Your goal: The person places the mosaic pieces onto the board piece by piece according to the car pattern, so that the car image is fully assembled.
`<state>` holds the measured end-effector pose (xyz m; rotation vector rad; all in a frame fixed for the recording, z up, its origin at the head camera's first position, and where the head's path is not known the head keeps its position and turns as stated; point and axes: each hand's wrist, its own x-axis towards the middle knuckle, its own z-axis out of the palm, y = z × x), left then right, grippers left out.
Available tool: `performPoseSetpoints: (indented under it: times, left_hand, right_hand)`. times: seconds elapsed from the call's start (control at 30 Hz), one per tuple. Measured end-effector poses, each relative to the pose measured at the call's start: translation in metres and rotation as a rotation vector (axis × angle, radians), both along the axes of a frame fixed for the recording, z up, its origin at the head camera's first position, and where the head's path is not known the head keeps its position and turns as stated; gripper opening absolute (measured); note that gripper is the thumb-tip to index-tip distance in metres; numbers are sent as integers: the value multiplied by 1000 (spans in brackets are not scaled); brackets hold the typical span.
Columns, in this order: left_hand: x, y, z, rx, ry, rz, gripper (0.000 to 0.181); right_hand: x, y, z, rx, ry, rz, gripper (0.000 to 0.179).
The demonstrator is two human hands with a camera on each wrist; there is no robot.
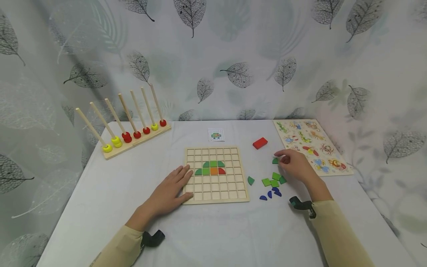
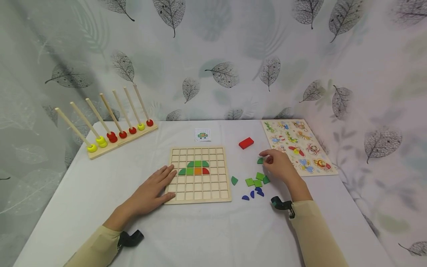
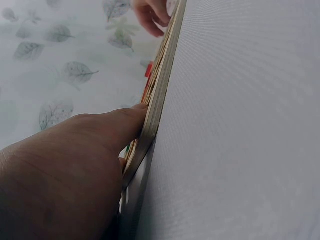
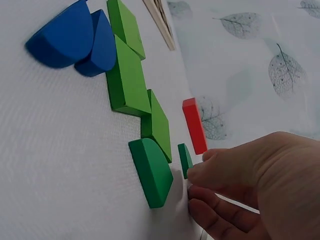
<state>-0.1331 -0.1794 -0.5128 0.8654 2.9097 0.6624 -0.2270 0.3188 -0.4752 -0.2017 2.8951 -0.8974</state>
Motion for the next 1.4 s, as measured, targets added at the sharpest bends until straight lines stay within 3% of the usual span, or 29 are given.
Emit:
performPoseSetpoints:
  times: [0.63,1.4]
  left_hand:
    - [1,1,4,6,1,-4,83]
    - [0,1,3,-3,-8,-5,84]
  right_hand:
    - [-4,-5,-6,33,22,42,27]
    - [-2,-7,-10,6,23,-19,31]
